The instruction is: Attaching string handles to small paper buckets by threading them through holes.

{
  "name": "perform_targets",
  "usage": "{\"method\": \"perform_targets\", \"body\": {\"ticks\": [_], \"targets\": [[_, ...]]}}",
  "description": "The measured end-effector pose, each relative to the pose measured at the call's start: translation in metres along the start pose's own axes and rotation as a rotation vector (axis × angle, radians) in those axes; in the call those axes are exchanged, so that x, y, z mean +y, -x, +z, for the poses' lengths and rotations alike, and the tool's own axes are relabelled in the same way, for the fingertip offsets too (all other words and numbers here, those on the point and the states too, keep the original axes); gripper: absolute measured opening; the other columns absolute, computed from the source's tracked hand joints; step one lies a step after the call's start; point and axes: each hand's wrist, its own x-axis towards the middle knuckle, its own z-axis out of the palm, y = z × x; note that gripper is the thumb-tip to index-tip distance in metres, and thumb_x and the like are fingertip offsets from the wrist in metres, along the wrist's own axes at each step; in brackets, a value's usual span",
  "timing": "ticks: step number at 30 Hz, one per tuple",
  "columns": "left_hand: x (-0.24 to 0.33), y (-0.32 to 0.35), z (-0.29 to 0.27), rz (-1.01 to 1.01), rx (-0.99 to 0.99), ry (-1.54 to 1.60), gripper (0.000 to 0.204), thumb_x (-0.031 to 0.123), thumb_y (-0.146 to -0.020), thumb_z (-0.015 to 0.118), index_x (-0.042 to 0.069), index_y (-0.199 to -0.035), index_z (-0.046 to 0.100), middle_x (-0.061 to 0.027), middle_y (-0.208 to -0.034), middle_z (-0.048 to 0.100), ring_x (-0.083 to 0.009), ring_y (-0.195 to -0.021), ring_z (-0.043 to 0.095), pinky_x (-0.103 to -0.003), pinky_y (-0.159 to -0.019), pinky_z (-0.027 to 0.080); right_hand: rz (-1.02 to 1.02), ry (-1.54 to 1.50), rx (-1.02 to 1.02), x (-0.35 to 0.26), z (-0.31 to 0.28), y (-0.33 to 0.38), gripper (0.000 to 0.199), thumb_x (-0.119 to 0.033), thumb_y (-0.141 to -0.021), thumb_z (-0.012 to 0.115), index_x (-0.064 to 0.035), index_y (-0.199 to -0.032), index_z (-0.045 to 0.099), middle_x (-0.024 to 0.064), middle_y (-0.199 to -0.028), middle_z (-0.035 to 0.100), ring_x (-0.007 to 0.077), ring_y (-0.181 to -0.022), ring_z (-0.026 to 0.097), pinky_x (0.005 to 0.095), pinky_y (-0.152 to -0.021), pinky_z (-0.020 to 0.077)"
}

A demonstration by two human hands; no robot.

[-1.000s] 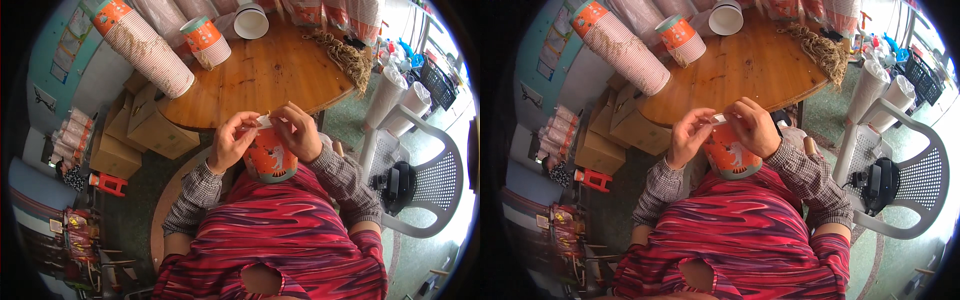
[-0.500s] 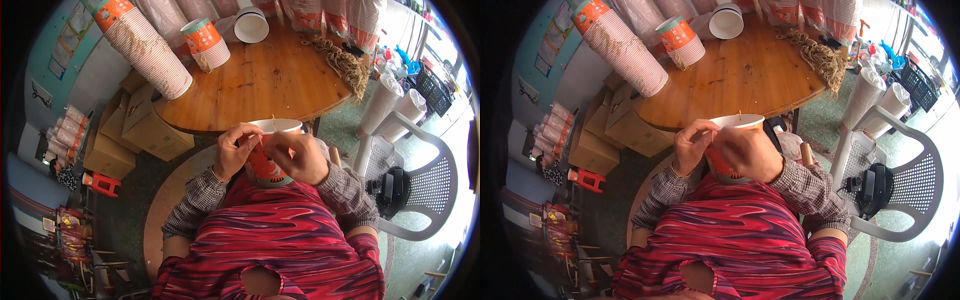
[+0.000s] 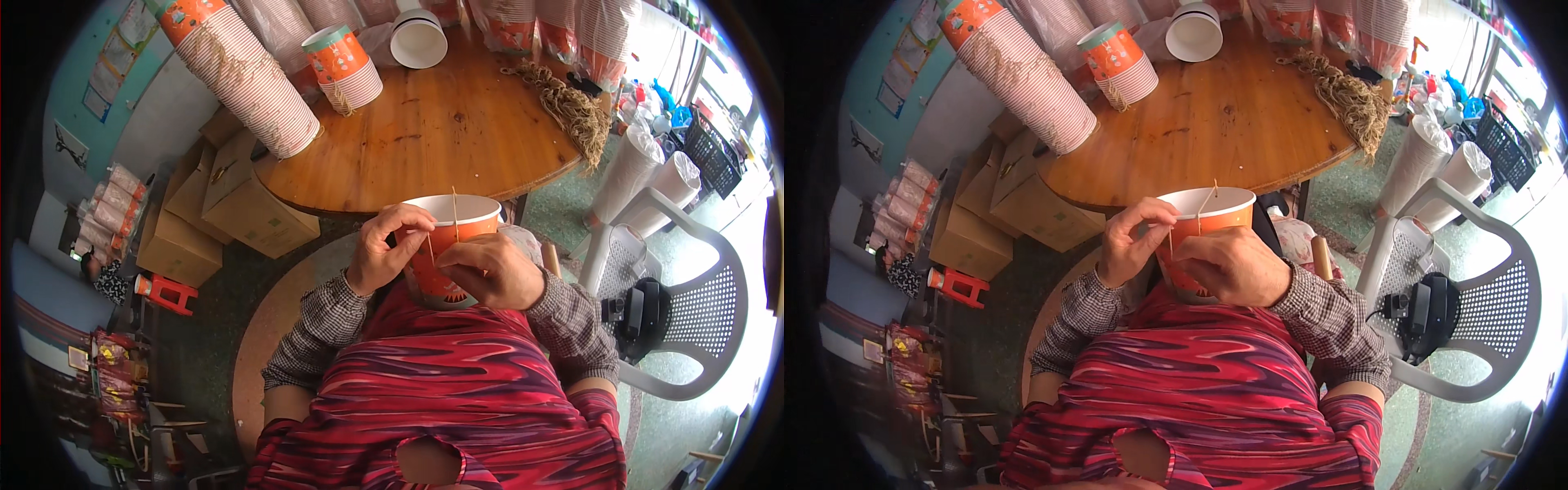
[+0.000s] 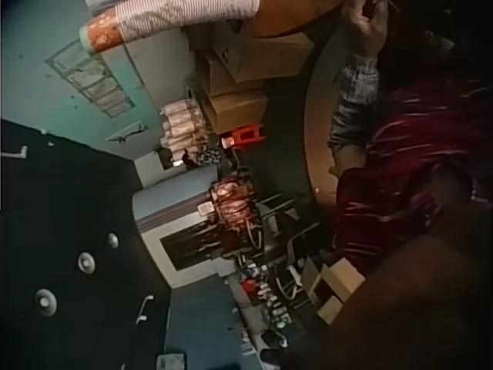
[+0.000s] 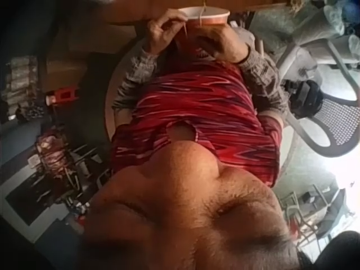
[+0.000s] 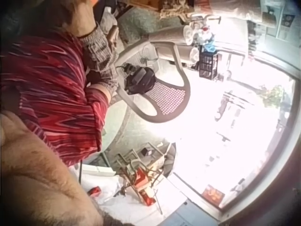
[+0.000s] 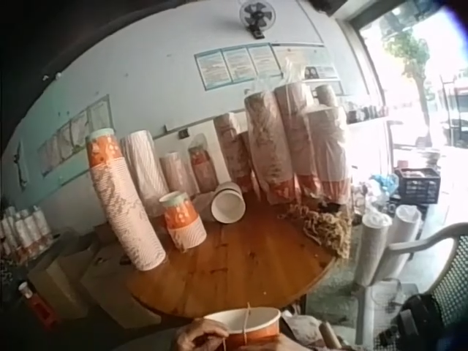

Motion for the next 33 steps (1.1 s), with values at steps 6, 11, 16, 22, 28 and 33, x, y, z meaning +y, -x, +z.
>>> {"method": "perform_targets", "body": {"ticks": [6,11,16,22,28,33], "targets": [[0.003,-0.001,0.001,0.042,-0.02,-0.023,0.008,-0.003,-0.081,0.059,0.003,-0.087,0.06,-0.0065,-0.091,0.061,-0.0113,-0.075,0.054,-0.024,-0.067,0.044,-0.074,0.026,-0.033,0.007,0.003,0.002,0.017,0.0,-0.075,0.064,-0.0018,-0.093,0.062,0.0142,-0.076,0.063,0.0341,-0.074,0.063,0.0394,-0.065,0.0496],[0.001,0.001,-0.002,0.094,-0.003,-0.084,0.011,-0.004,-0.079,0.059,0.004,-0.087,0.061,-0.0065,-0.09,0.06,-0.0147,-0.08,0.057,-0.025,-0.067,0.045,-0.11,0.036,-0.131,0.007,-0.004,-0.003,0.018,0.0,-0.075,0.064,-0.001,-0.093,0.062,0.013,-0.079,0.064,0.0319,-0.077,0.063,0.0391,-0.068,0.0498],[0.004,0.003,-0.001,0.074,-0.005,-0.108,0.012,-0.003,-0.079,0.06,0.005,-0.088,0.061,-0.0063,-0.088,0.061,-0.0169,-0.08,0.059,-0.027,-0.07,0.046,-0.083,-0.027,-0.137,0.004,-0.001,-0.004,0.019,0.001,-0.075,0.065,-0.0007,-0.094,0.062,0.0132,-0.08,0.064,0.0304,-0.076,0.064,0.0385,-0.067,0.0503],[0.002,0.009,0.001,0.089,0.023,-0.143,0.015,-0.001,-0.079,0.064,0.005,-0.092,0.062,-0.0057,-0.089,0.062,-0.0189,-0.08,0.06,-0.029,-0.073,0.046,0.029,-0.064,-0.155,-0.004,-0.011,-0.001,0.021,0.003,-0.075,0.067,-0.0004,-0.096,0.067,0.013,-0.078,0.065,0.0289,-0.072,0.065,0.0356,-0.064,0.0515],[0.033,0.015,-0.012,0.008,0.017,-0.194,0.028,-0.003,-0.076,0.067,0.006,-0.103,0.065,-0.0067,-0.086,0.064,-0.0217,-0.081,0.064,-0.035,-0.082,0.049,0.08,0.13,0.054,-0.007,-0.055,0.007,0.013,-0.013,-0.072,0.074,-0.0031,-0.079,0.069,0.0104,-0.073,0.06,0.0272,-0.066,0.058,0.0357,-0.057,0.0453],[0.04,0.012,-0.027,0.085,-0.202,-0.26,0.023,-0.002,-0.075,0.069,0.007,-0.096,0.066,-0.0048,-0.082,0.066,-0.0211,-0.08,0.065,-0.041,-0.093,0.045,0.132,0.454,0.196,0.02,-0.07,0.019,0.012,-0.013,-0.081,0.066,-0.0013,-0.077,0.064,0.0114,-0.072,0.058,0.0295,-0.066,0.059,0.0369,-0.059,0.0465]]}}
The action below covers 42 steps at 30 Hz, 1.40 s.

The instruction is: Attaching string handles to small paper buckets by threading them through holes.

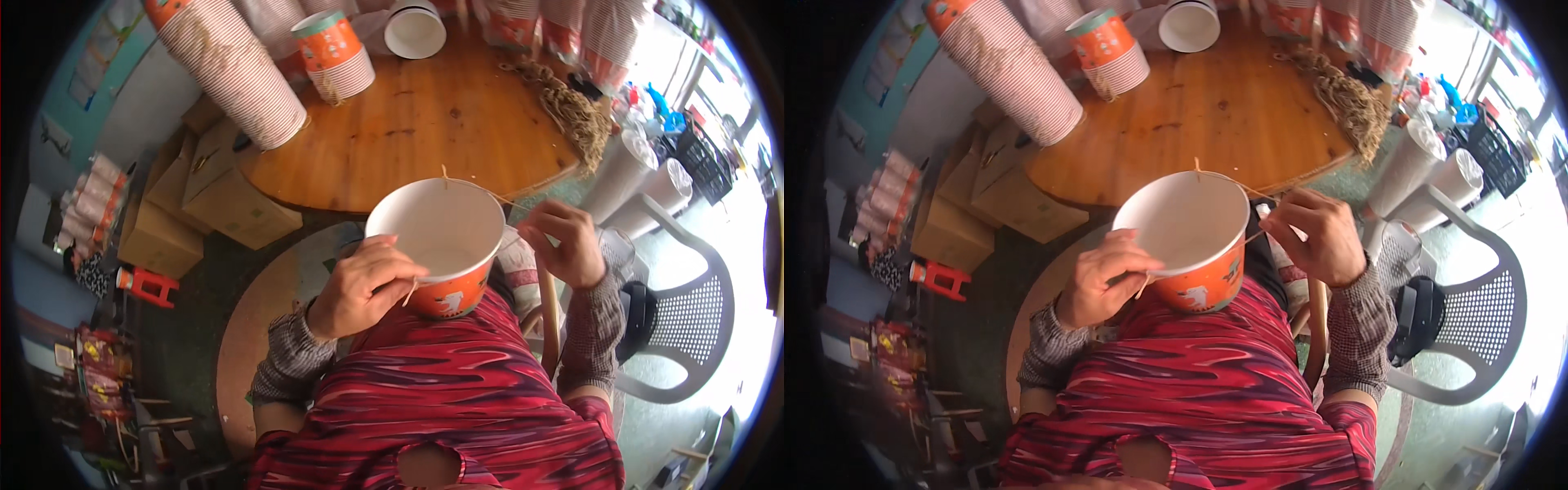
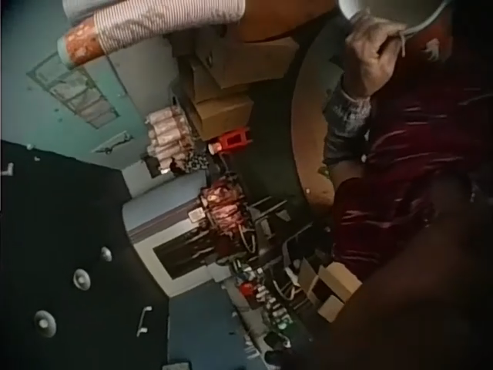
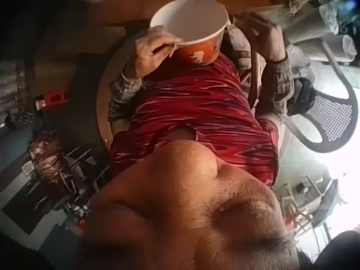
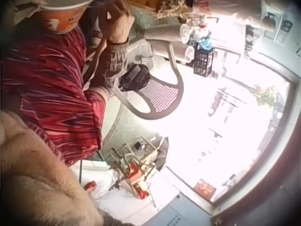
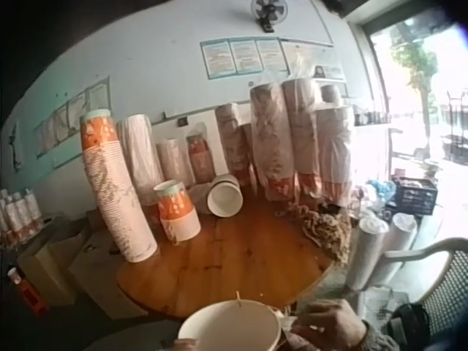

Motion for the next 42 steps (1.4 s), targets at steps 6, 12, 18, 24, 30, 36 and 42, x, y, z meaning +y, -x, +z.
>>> {"method": "perform_targets", "body": {"ticks": [6,12,18,24,30,36,42], "targets": [[0.022,-0.004,0.011,0.122,-0.073,-0.062,0.023,0.001,-0.077,0.069,0.007,-0.098,0.065,-0.0036,-0.084,0.063,-0.0185,-0.081,0.062,-0.04,-0.095,0.044,0.435,-0.496,0.011,0.047,0.037,0.029,0.017,-0.008,-0.091,0.056,0.002,-0.103,0.065,0.0052,-0.084,0.065,0.01,-0.073,0.059,0.0244,-0.064,0.0493],[0.017,-0.007,0.021,0.123,-0.082,-0.049,0.028,-0.001,-0.077,0.069,0.006,-0.103,0.064,-0.004,-0.086,0.064,-0.0198,-0.083,0.063,-0.041,-0.092,0.046,0.454,-0.649,0.175,0.049,0.031,0.032,0.021,-0.004,-0.09,0.058,0.0025,-0.11,0.062,0.0032,-0.092,0.062,0.0069,-0.077,0.057,0.0204,-0.064,0.0461],[0.009,-0.012,0.025,0.047,0.093,0.001,0.031,-0.005,-0.078,0.068,0.007,-0.107,0.064,-0.0049,-0.09,0.066,-0.0197,-0.083,0.065,-0.04,-0.092,0.048,0.334,-0.665,0.199,0.017,0.008,0.033,0.021,-0.003,-0.088,0.06,0.0032,-0.108,0.062,0.0059,-0.096,0.06,0.0078,-0.077,0.057,0.0203,-0.065,0.0464],[0.013,-0.019,0.018,0.135,0.13,-0.038,0.033,-0.006,-0.077,0.069,0.007,-0.107,0.064,-0.0041,-0.087,0.066,-0.0189,-0.081,0.064,-0.039,-0.089,0.049,0.143,-0.368,-0.008,-0.012,0.0,0.02,0.042,0.001,-0.08,0.068,-0.0021,-0.121,0.058,0.0065,-0.085,0.062,0.0108,-0.075,0.061,0.0229,-0.066,0.0479],[0.012,-0.019,0.0,0.227,0.149,-0.265,0.03,-0.003,-0.078,0.068,0.007,-0.105,0.066,-0.0028,-0.085,0.064,-0.0179,-0.081,0.063,-0.039,-0.091,0.047,-0.008,-0.173,-0.052,-0.023,0.0,-0.014,0.023,-0.005,-0.079,0.069,-0.004,-0.1,0.058,0.0113,-0.082,0.059,0.0268,-0.074,0.064,0.0334,-0.062,0.0506],[-0.024,-0.029,-0.032,0.223,0.505,-0.589,0.029,0.001,-0.077,0.069,0.004,-0.105,0.065,-0.0097,-0.111,0.056,-0.0282,-0.1,0.057,-0.04,-0.087,0.047,0.025,-0.243,0.087,0.006,0.017,-0.07,0.021,0.001,-0.081,0.065,-0.0025,-0.099,0.056,0.0103,-0.078,0.061,0.0195,-0.071,0.064,0.0299,-0.062,0.0496],[-0.163,-0.036,-0.037,-0.097,0.508,-0.423,0.021,0.005,-0.085,0.061,0.004,-0.106,0.063,-0.0118,-0.108,0.059,-0.0296,-0.101,0.056,-0.036,-0.087,0.046,-0.051,-0.43,0.188,0.074,0.031,-0.195,0.014,-0.008,-0.09,0.061,0.0001,-0.1,0.055,0.004,-0.076,0.062,0.0087,-0.063,0.058,0.0229,-0.056,0.0464]]}}
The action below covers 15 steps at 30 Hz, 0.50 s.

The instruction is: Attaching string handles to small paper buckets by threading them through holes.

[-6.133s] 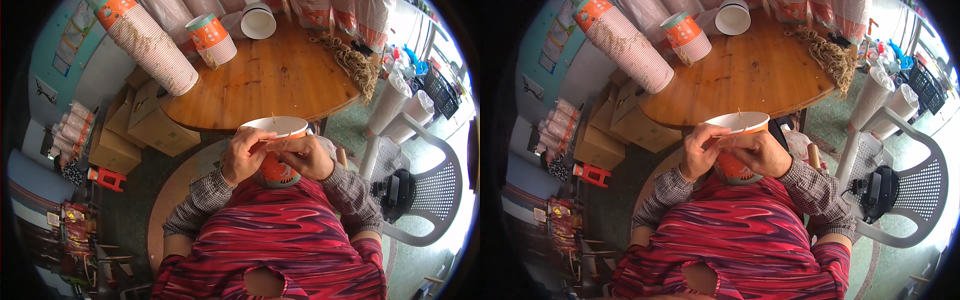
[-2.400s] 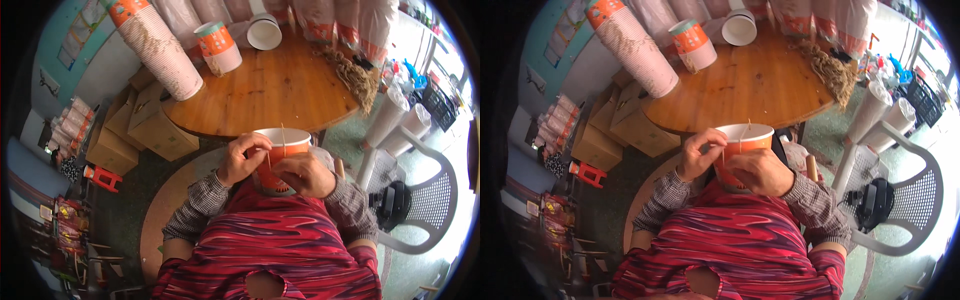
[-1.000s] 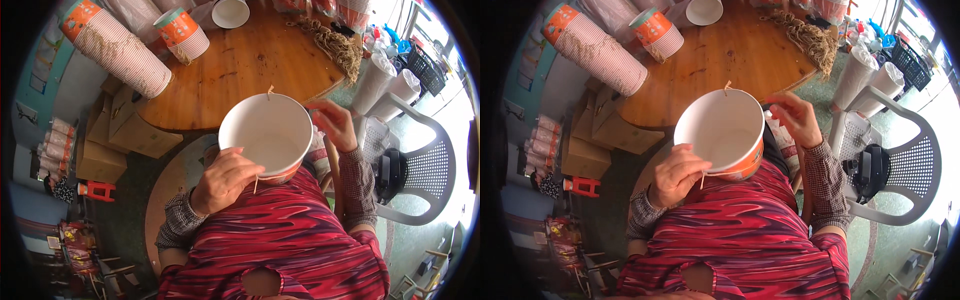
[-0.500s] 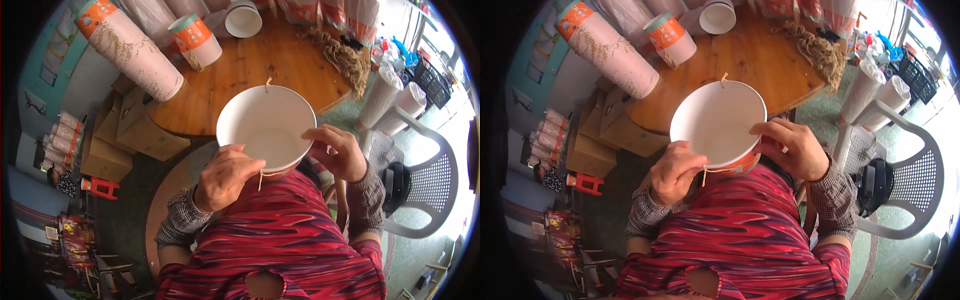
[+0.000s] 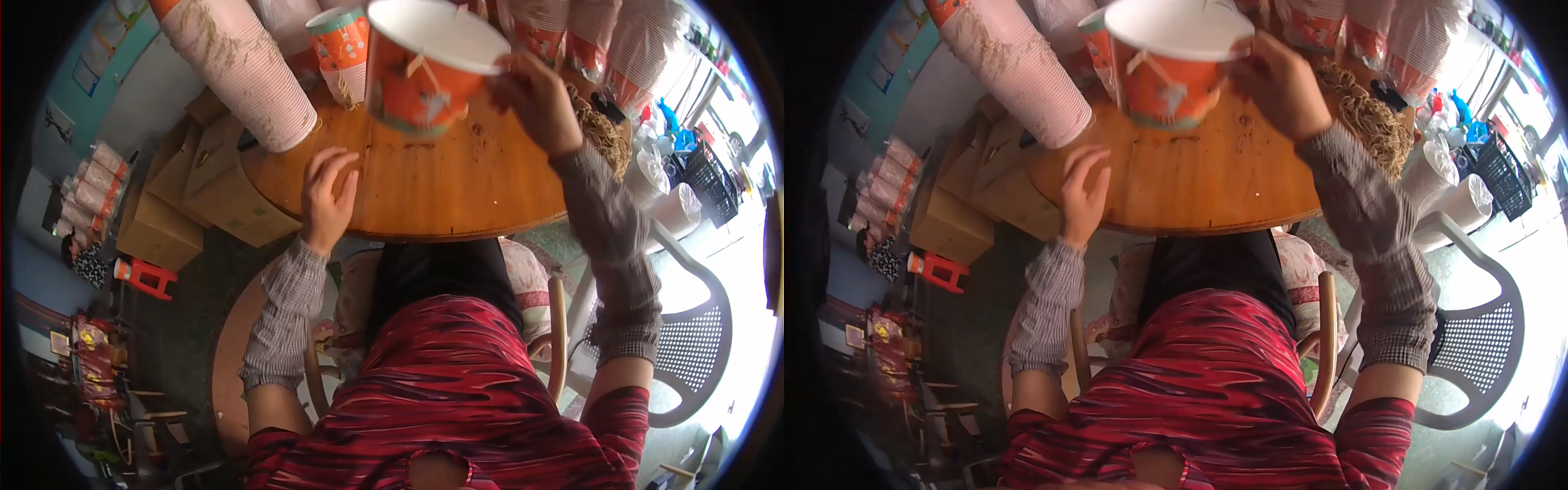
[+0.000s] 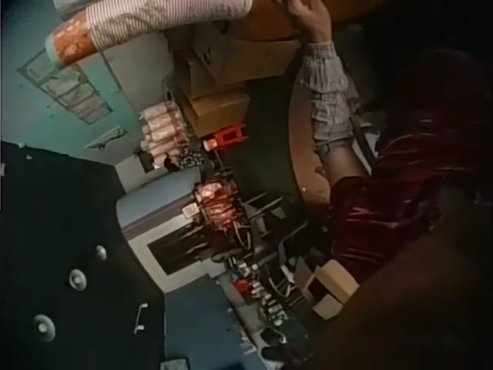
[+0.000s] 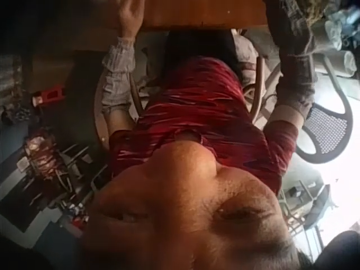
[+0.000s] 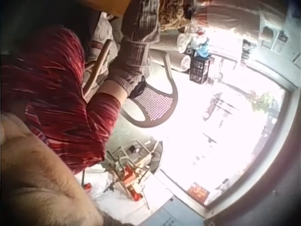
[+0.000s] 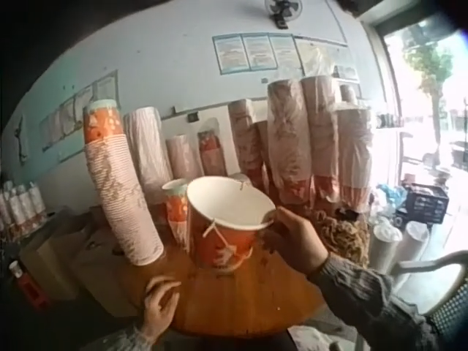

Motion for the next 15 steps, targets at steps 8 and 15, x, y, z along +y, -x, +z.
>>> {"method": "perform_targets", "body": {"ticks": [8,15], "targets": [[-0.099,0.007,0.059,-0.401,0.006,0.355,0.022,0.014,-0.092,0.058,0.002,-0.111,0.06,-0.0112,-0.108,0.06,-0.0223,-0.097,0.06,-0.032,-0.084,0.049,0.091,0.041,-0.019,0.046,0.018,-0.089,0.02,-0.016,-0.093,0.059,0.0006,-0.103,0.056,0.0045,-0.077,0.063,0.0088,-0.064,0.06,0.0224,-0.057,0.0493],[-0.098,-0.06,0.069,-0.676,0.133,0.898,0.038,0.03,-0.098,0.05,-0.001,-0.119,0.053,-0.0086,-0.104,0.059,-0.0152,-0.093,0.06,-0.026,-0.081,0.05,0.145,-0.05,0.049,0.089,0.046,-0.074,0.019,-0.015,-0.091,0.063,0.0006,-0.099,0.056,0.0038,-0.075,0.062,0.0083,-0.066,0.061,0.023,-0.058,0.0495]]}}
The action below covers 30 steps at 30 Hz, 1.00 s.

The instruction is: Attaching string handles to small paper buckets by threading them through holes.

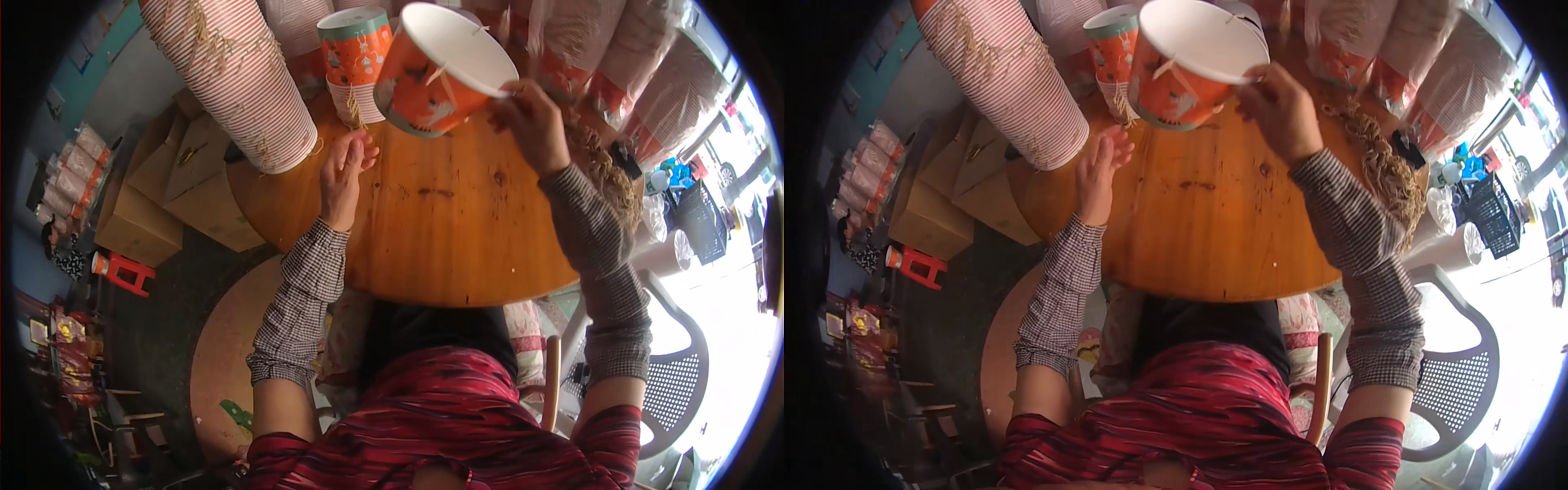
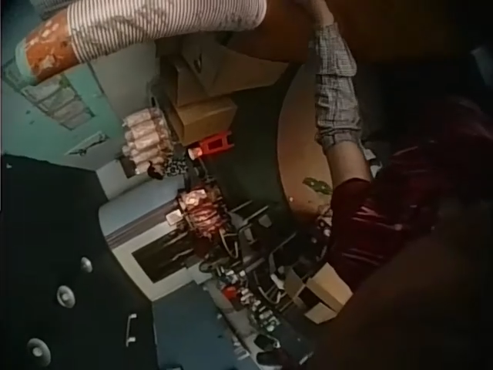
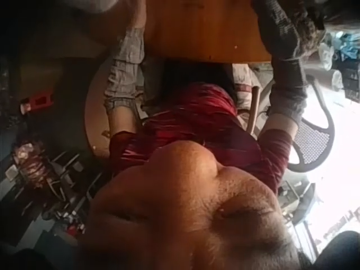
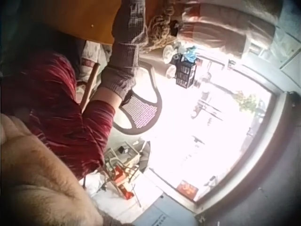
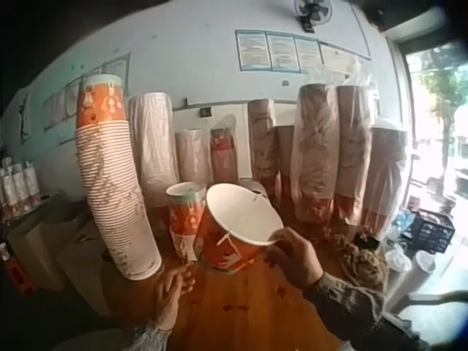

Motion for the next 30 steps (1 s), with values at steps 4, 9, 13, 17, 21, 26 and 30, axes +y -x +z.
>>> {"method": "perform_targets", "body": {"ticks": [4,9,13,17,21,26,30], "targets": [[0.005,-0.012,0.009,0.057,0.097,0.011,0.044,0.038,-0.097,0.05,-0.001,-0.117,0.051,-0.0088,-0.103,0.058,-0.0136,-0.089,0.059,-0.026,-0.079,0.05,-0.27,0.516,-0.064,-0.001,0.018,0.013,0.021,-0.009,-0.083,0.068,-0.0019,-0.098,0.056,0.0132,-0.087,0.062,0.025,-0.07,0.064,0.032,-0.061,0.0523],[-0.002,-0.04,0.009,0.114,0.103,0.012,0.045,0.039,-0.093,0.057,-0.002,-0.11,0.048,-0.0089,-0.102,0.057,-0.0113,-0.086,0.057,-0.027,-0.073,0.051,-0.446,0.685,-0.249,-0.007,0.024,0.016,0.026,-0.01,-0.08,0.069,-0.0044,-0.101,0.056,0.0106,-0.089,0.06,0.0293,-0.075,0.062,0.0368,-0.064,0.0538],[0.0,-0.047,0.015,-0.049,-0.069,-0.069,0.043,0.011,-0.087,0.052,0.001,-0.128,0.043,-0.0069,-0.107,0.057,-0.0136,-0.089,0.06,-0.026,-0.067,0.053,-0.437,0.625,-0.2,-0.008,0.023,0.005,0.045,-0.01,-0.079,0.071,-0.0055,-0.119,0.051,0.0132,-0.1,0.058,0.0294,-0.087,0.061,0.0371,-0.074,0.0535],[-0.009,-0.049,0.03,-0.178,0.038,0.246,0.035,0.005,-0.081,0.05,-0.001,-0.116,0.049,-0.0103,-0.099,0.06,-0.0165,-0.076,0.064,-0.024,-0.054,0.053,-0.139,0.424,0.111,0.023,0.022,0.012,0.062,-0.003,-0.08,0.068,-0.0047,-0.135,0.04,0.0142,-0.117,0.053,0.0237,-0.09,0.059,0.0327,-0.079,0.0514],[-0.052,-0.054,0.026,-0.305,-0.021,0.493,0.031,0.008,-0.081,0.052,0.001,-0.112,0.051,-0.0089,-0.091,0.061,-0.0158,-0.07,0.062,-0.026,-0.057,0.053,0.253,-0.076,0.185,0.064,0.044,0.03,0.046,-0.006,-0.088,0.063,-0.0014,-0.13,0.043,0.0105,-0.111,0.057,0.0108,-0.083,0.058,0.0244,-0.065,0.0513],[-0.075,-0.041,0.02,-0.461,-0.034,0.604,0.021,0.019,-0.086,0.054,0.002,-0.097,0.055,-0.0045,-0.08,0.061,-0.0144,-0.066,0.06,-0.028,-0.065,0.053,0.322,-0.308,0.191,0.077,0.067,0.02,0.013,-0.007,-0.095,0.054,0.0017,-0.104,0.052,0.0073,-0.084,0.064,0.0117,-0.07,0.062,0.0243,-0.062,0.0522],[-0.064,-0.049,0.016,-0.403,-0.076,0.679,0.043,0.04,-0.098,0.042,0.001,-0.115,0.052,-0.0079,-0.09,0.064,-0.0178,-0.077,0.064,-0.033,-0.075,0.052,0.231,-0.472,0.28,0.08,0.073,0.005,0.009,-0.007,-0.094,0.055,-0.0001,-0.1,0.054,0.0082,-0.085,0.065,0.0141,-0.072,0.065,0.0276,-0.062,0.0548]]}}
